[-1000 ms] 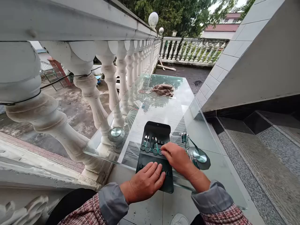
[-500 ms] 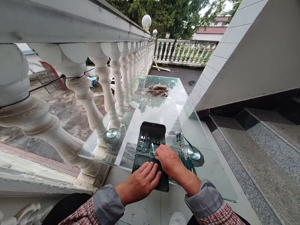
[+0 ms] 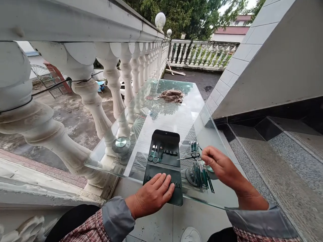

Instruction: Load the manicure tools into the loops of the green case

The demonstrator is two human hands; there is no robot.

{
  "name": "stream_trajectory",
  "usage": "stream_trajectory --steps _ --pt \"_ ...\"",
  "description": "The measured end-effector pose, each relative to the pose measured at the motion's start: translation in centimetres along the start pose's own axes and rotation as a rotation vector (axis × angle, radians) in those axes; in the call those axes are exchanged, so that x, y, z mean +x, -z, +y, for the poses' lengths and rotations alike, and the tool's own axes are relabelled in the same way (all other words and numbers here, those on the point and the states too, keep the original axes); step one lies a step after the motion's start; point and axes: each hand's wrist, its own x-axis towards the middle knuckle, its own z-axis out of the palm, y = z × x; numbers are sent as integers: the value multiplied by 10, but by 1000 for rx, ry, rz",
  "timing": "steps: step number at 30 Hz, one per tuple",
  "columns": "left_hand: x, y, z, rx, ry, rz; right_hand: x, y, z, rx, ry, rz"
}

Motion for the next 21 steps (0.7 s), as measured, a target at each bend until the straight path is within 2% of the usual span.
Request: stream_trajectory --steps 5,8,10,14,17,21 --pt "1 -4 1 -2 11 46 19 -12 22 -124 -105 239" --pt "2 -4 1 4 13 44 31 -22 34 -272 -66 445" --pt "2 -3 0 7 14 45 36 -27 41 -385 -19 507" --pt "1 -4 1 7 11 40 38 -36 48 -612 83 360" --pt "0 -4 0 8 7 30 35 -43 48 -756 104 260" --pt "1 -1 -1 3 -2 28 30 -47 49 -815 101 158"
